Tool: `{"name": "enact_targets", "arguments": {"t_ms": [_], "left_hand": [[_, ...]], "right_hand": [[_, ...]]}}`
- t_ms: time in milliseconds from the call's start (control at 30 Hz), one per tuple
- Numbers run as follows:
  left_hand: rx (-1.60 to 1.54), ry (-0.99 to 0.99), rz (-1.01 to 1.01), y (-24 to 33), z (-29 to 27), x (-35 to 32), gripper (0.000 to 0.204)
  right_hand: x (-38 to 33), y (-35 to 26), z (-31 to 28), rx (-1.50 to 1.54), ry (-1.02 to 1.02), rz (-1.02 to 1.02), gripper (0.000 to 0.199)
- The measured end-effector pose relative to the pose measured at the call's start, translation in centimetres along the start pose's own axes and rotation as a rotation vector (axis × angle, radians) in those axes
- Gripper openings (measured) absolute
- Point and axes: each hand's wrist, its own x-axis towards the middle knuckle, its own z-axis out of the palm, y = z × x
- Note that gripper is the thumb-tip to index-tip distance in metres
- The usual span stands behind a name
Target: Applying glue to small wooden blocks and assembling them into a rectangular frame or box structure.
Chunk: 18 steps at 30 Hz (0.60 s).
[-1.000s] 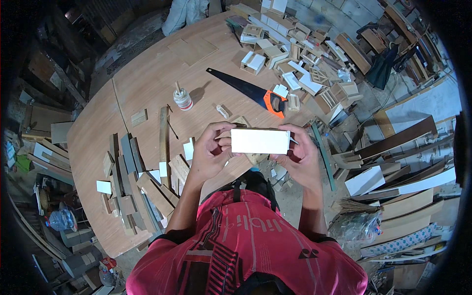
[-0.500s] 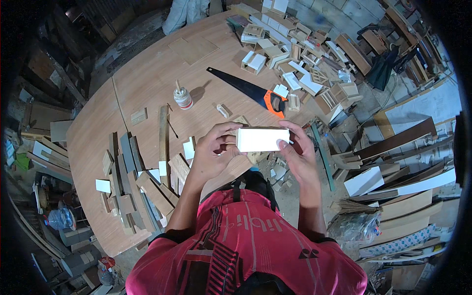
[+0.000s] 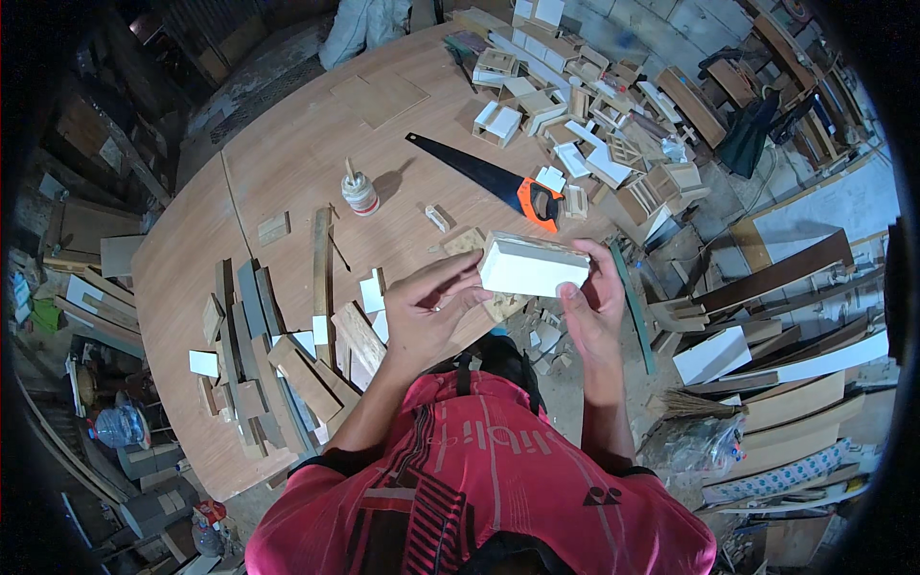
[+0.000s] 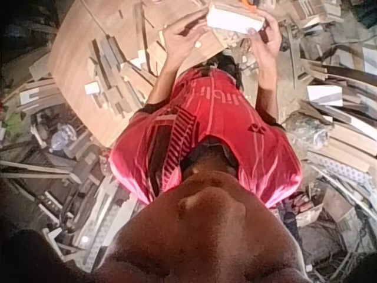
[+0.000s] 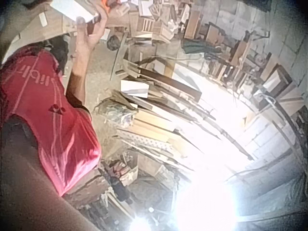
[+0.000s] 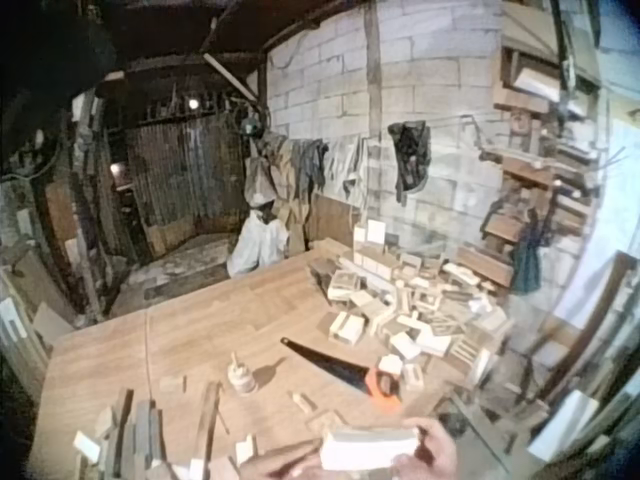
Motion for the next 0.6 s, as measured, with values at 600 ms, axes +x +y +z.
{"name": "enact_targets", "arguments": {"t_ms": [600], "left_hand": [[-0.166,-0.241,0.181,1.3,0.0,1.5,0.074]], "right_hand": [[-0.7,-2.2,0.4,0.183,-0.133,0.277,0.048]]}}
